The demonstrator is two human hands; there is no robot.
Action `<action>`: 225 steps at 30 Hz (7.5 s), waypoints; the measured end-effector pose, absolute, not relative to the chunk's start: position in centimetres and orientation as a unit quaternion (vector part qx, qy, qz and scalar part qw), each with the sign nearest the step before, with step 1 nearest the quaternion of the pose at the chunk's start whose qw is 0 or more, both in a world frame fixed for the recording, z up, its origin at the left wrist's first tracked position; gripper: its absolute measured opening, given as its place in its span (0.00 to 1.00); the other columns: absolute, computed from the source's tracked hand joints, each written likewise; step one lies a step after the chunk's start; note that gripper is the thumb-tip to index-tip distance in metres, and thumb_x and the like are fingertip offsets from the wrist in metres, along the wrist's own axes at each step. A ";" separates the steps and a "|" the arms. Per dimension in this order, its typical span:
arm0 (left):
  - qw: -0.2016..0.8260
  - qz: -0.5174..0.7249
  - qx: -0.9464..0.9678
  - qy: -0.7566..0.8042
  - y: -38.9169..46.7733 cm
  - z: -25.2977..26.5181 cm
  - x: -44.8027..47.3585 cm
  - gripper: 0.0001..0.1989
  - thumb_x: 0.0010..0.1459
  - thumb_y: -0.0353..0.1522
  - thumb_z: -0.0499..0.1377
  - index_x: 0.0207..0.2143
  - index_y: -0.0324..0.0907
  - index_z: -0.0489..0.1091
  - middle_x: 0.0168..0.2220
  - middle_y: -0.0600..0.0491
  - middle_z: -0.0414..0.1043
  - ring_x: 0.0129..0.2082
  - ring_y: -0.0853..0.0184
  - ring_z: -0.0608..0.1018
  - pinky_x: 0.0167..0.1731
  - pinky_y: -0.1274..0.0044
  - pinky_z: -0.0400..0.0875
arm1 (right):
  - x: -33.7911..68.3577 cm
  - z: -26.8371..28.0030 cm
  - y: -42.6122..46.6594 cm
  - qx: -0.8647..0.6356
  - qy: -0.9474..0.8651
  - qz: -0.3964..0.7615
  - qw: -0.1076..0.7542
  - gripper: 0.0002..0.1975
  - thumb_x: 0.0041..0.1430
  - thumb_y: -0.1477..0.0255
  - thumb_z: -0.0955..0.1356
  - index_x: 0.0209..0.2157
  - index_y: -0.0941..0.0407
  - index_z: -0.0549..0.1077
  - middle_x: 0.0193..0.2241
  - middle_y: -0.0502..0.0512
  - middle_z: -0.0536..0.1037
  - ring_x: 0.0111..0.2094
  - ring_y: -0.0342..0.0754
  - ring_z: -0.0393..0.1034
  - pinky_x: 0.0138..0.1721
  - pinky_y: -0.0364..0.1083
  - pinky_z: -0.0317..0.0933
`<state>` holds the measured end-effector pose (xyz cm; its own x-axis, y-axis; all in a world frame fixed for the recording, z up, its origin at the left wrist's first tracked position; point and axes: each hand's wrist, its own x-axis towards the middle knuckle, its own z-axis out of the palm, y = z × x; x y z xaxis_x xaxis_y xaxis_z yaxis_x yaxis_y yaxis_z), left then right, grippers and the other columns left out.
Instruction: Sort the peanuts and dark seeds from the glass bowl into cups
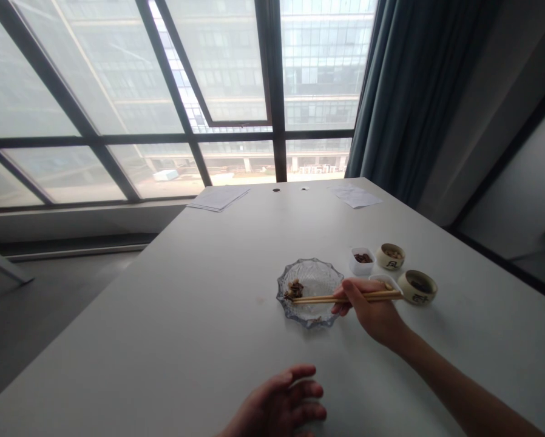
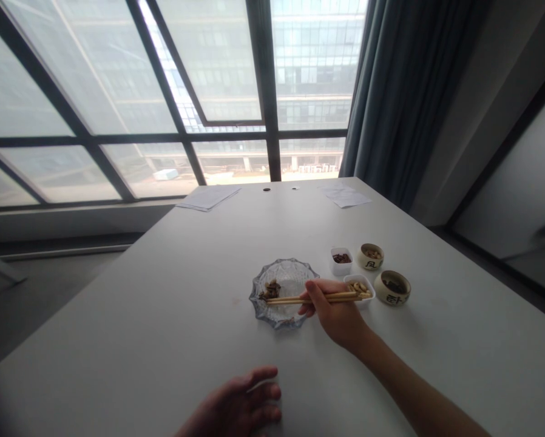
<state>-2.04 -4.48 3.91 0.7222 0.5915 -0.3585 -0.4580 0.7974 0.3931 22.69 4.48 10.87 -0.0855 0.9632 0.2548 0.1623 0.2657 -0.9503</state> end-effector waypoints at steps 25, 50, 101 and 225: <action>0.918 0.286 0.139 0.238 -4.5 4.1 -2.0 0.16 0.60 0.37 0.58 0.49 0.46 0.74 0.45 0.54 0.80 0.45 0.64 0.79 0.39 0.73 0.63 | 28.4 17.4 4.3 -0.570 -0.630 0.235 0.473 0.17 0.62 0.55 0.69 0.32 0.54 0.79 0.27 0.55 0.82 0.27 0.50 0.78 0.27 0.45 0.69; 0.920 0.284 0.137 0.234 -4.6 4.2 -1.9 0.16 0.61 0.36 0.56 0.49 0.45 0.74 0.44 0.54 0.81 0.45 0.64 0.80 0.39 0.73 0.64 | 25.3 14.6 4.7 -0.534 -0.548 0.314 0.562 0.19 0.59 0.52 0.71 0.31 0.56 0.80 0.27 0.59 0.84 0.29 0.55 0.81 0.32 0.49 0.77; 0.919 0.294 0.133 0.227 -4.5 4.1 -1.8 0.17 0.60 0.36 0.57 0.50 0.44 0.75 0.43 0.54 0.81 0.44 0.64 0.80 0.38 0.73 0.65 | 22.1 11.6 3.5 -0.518 -0.650 0.319 0.455 0.22 0.67 0.56 0.65 0.28 0.56 0.78 0.24 0.56 0.82 0.25 0.49 0.79 0.27 0.44 0.72; 0.924 0.286 0.134 0.216 -4.4 4.0 -1.8 0.17 0.60 0.36 0.57 0.50 0.43 0.74 0.44 0.54 0.81 0.44 0.65 0.80 0.38 0.73 0.65 | 23.1 10.2 5.7 -0.437 -0.688 0.391 0.428 0.19 0.67 0.58 0.66 0.33 0.57 0.80 0.33 0.58 0.83 0.34 0.49 0.79 0.33 0.45 0.75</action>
<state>-1.81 -4.44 3.99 0.7427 0.5866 -0.3228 -0.4711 0.8004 0.3707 23.13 5.72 10.16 -0.2518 0.9360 0.2461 0.2673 0.3117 -0.9118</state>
